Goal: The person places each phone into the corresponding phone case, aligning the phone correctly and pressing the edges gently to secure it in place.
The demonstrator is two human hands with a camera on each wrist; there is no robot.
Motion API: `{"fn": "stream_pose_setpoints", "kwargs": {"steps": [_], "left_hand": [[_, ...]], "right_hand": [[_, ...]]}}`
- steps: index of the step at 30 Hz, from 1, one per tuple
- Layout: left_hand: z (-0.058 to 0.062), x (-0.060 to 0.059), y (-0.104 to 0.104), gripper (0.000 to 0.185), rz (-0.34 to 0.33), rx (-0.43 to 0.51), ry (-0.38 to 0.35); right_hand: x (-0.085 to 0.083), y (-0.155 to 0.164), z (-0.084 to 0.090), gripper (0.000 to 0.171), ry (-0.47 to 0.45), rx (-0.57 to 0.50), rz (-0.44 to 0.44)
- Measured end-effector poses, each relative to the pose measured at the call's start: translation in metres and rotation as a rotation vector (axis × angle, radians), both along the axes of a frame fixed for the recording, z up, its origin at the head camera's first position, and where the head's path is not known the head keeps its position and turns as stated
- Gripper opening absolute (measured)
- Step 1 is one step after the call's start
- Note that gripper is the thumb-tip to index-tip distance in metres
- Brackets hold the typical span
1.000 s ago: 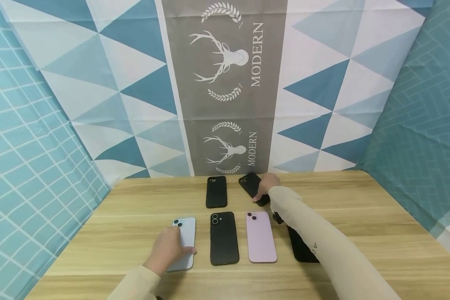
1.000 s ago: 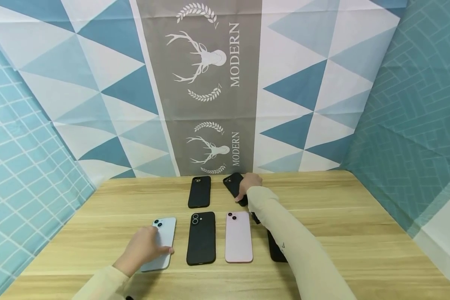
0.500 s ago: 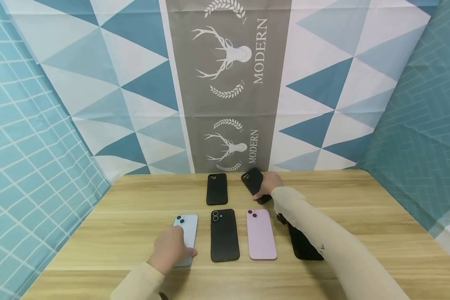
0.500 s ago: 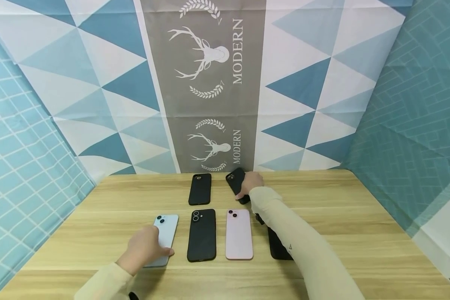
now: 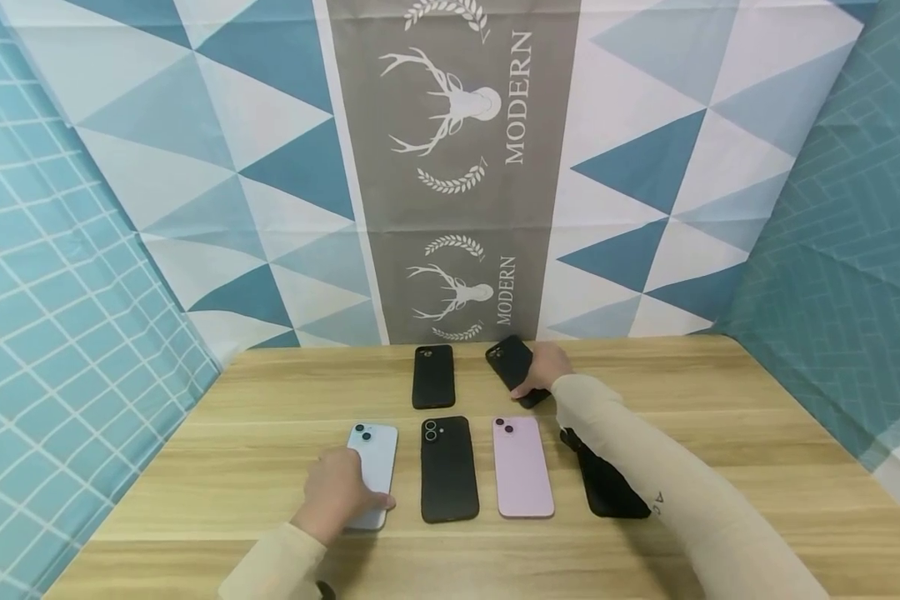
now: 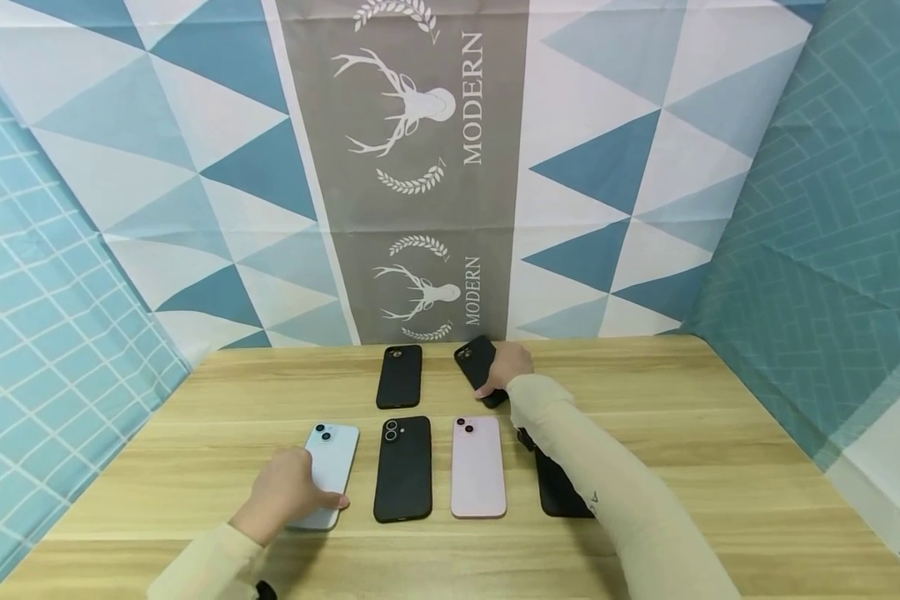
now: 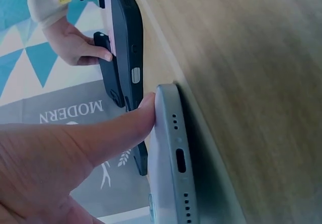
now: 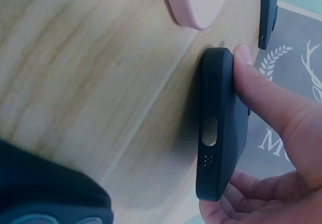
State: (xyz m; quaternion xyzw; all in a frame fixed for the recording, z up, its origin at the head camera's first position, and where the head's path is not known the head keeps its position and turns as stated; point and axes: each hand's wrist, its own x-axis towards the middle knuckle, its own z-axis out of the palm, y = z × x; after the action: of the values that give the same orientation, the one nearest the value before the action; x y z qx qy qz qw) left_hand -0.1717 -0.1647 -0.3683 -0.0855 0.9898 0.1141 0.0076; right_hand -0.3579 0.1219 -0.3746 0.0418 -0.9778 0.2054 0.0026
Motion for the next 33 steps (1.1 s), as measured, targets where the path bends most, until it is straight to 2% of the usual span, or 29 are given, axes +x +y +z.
{"fn": "stream_pose_setpoints", "kwargs": {"steps": [5, 10, 14, 17, 19, 23, 25, 28, 33], "left_hand": [[0.000, -0.004, -0.002, 0.080, 0.010, -0.036, -0.009], [0.001, -0.008, -0.006, 0.065, -0.020, -0.018, 0.058], [0.004, -0.010, -0.011, 0.055, -0.045, 0.080, 0.075], [0.008, -0.012, -0.017, 0.050, -0.043, 0.177, 0.046], [0.011, -0.014, -0.021, 0.045, -0.037, 0.229, 0.025], [0.015, -0.017, -0.029, 0.027, -0.037, 0.290, -0.007], [0.015, -0.018, -0.033, 0.031, -0.031, 0.318, -0.023], [0.014, -0.021, -0.039, 0.034, -0.026, 0.351, -0.048], [0.013, -0.024, -0.045, 0.014, -0.033, 0.394, -0.059]], "right_hand": [[0.000, 0.004, 0.000, 0.064, 0.005, -0.038, -0.017], [-0.002, 0.014, 0.001, 0.042, 0.020, -0.097, -0.033], [-0.007, 0.025, 0.002, 0.048, 0.042, -0.079, -0.002], [-0.011, 0.035, 0.002, 0.037, 0.038, -0.092, -0.013], [-0.013, 0.042, 0.002, 0.027, -0.013, -0.152, -0.055], [-0.011, 0.054, 0.002, 0.030, -0.147, -0.313, -0.171], [-0.009, 0.060, 0.002, 0.030, -0.200, -0.392, -0.211], [-0.005, 0.068, 0.002, 0.034, -0.243, -0.475, -0.218], [0.000, 0.081, 0.002, 0.045, -0.280, -0.620, -0.216]]}}
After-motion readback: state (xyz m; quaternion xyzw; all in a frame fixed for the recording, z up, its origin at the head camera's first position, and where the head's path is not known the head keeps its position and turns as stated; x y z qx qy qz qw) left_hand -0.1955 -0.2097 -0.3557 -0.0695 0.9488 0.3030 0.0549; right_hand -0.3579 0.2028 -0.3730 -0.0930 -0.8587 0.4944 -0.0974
